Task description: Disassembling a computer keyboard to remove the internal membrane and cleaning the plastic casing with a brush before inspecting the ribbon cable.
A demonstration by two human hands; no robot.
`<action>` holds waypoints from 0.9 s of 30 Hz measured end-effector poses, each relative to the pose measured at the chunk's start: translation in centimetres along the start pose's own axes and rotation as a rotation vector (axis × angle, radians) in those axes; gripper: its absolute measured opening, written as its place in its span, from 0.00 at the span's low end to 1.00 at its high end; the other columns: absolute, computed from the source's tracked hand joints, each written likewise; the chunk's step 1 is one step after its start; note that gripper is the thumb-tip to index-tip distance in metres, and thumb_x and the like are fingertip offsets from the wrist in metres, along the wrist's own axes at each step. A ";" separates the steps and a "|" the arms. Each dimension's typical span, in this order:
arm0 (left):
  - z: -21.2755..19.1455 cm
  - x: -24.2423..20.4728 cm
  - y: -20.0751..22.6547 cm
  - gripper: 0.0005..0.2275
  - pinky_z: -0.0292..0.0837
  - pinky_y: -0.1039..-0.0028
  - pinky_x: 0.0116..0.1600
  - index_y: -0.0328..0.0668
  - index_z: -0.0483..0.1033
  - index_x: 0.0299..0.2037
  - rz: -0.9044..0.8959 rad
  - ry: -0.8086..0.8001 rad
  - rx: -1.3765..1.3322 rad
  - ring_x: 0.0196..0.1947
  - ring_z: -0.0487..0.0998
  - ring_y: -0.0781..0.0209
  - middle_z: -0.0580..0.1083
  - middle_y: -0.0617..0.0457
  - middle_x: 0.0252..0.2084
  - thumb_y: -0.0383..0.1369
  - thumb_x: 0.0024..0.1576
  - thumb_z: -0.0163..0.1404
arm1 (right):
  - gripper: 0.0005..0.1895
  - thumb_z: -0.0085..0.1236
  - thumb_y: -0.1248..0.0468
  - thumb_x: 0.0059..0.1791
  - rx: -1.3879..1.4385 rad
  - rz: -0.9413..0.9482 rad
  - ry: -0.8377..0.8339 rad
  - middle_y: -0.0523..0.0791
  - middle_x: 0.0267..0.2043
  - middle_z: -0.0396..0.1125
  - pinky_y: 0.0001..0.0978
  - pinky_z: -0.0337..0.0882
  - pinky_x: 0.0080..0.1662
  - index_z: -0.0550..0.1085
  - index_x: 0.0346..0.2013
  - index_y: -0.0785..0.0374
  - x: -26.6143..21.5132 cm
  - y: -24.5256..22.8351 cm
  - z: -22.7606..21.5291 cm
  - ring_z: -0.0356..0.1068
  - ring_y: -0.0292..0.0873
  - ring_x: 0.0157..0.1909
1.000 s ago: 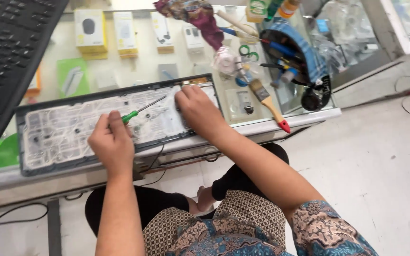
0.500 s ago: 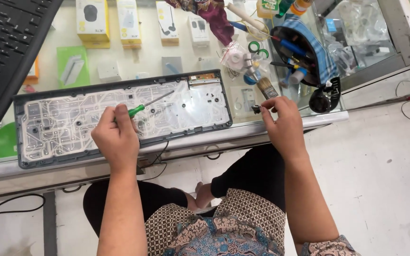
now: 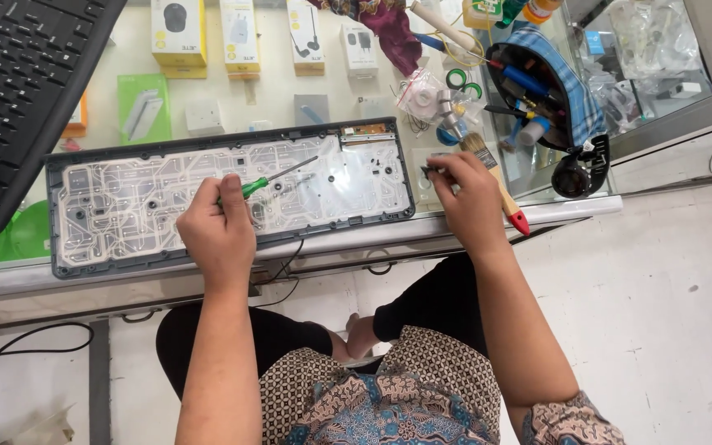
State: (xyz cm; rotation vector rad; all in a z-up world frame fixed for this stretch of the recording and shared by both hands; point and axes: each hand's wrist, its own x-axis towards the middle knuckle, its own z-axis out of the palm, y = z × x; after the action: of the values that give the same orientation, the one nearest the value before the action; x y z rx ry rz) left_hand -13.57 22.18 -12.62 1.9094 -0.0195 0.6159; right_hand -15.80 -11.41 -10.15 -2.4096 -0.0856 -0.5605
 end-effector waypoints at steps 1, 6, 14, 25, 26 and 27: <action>0.0 -0.1 0.0 0.23 0.70 0.71 0.34 0.46 0.71 0.23 0.001 0.002 0.003 0.15 0.71 0.58 0.66 0.57 0.12 0.39 0.75 0.46 | 0.11 0.65 0.74 0.52 0.003 -0.001 0.000 0.47 0.42 0.72 0.38 0.80 0.44 0.81 0.47 0.60 0.4 -0.3 0.2 0.77 0.50 0.42; 0.0 -0.2 -0.1 0.22 0.70 0.72 0.33 0.47 0.71 0.23 -0.013 0.002 0.007 0.15 0.71 0.57 0.66 0.57 0.11 0.41 0.74 0.46 | 0.11 0.66 0.74 0.51 -0.145 -0.206 0.071 0.46 0.46 0.71 0.41 0.77 0.49 0.81 0.48 0.61 2.4 -2.7 0.7 0.75 0.50 0.48; 0.2 -0.2 -0.6 0.22 0.71 0.72 0.34 0.48 0.71 0.24 -0.017 -0.004 0.032 0.16 0.72 0.58 0.66 0.57 0.12 0.41 0.74 0.46 | 0.05 0.68 0.57 0.51 -0.481 -0.220 -0.057 0.36 0.38 0.72 0.36 0.64 0.47 0.83 0.41 0.43 3.1 -3.8 3.9 0.69 0.41 0.45; 0.2 -0.3 -0.6 0.22 0.71 0.72 0.33 0.49 0.70 0.24 -0.012 0.006 0.058 0.16 0.72 0.56 0.66 0.56 0.12 0.43 0.74 0.46 | 0.03 0.63 0.57 0.52 -0.556 -0.298 0.008 0.36 0.36 0.69 0.40 0.61 0.46 0.77 0.40 0.44 3.5 -1.3 2.5 0.69 0.43 0.46; 0.2 -0.2 -0.4 0.22 0.71 0.71 0.32 0.48 0.70 0.24 -0.008 0.011 0.057 0.16 0.72 0.54 0.66 0.54 0.12 0.43 0.73 0.46 | 0.03 0.63 0.58 0.53 -0.533 -0.235 0.013 0.36 0.38 0.69 0.40 0.61 0.47 0.77 0.41 0.46 3.1 -1.1 1.4 0.69 0.44 0.47; 0.3 -0.2 -0.2 0.22 0.70 0.70 0.31 0.47 0.70 0.24 -0.005 0.016 0.056 0.16 0.72 0.52 0.66 0.52 0.12 0.43 0.73 0.45 | 0.03 0.63 0.59 0.55 -0.509 -0.172 0.018 0.36 0.40 0.70 0.40 0.61 0.48 0.78 0.43 0.47 2.8 -0.8 0.2 0.69 0.44 0.48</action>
State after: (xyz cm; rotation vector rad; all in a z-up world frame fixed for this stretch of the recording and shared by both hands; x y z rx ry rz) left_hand -13.55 21.98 -12.89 1.9582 0.0131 0.6347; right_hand -13.37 -10.86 -8.64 -2.9090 -0.1591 -0.7555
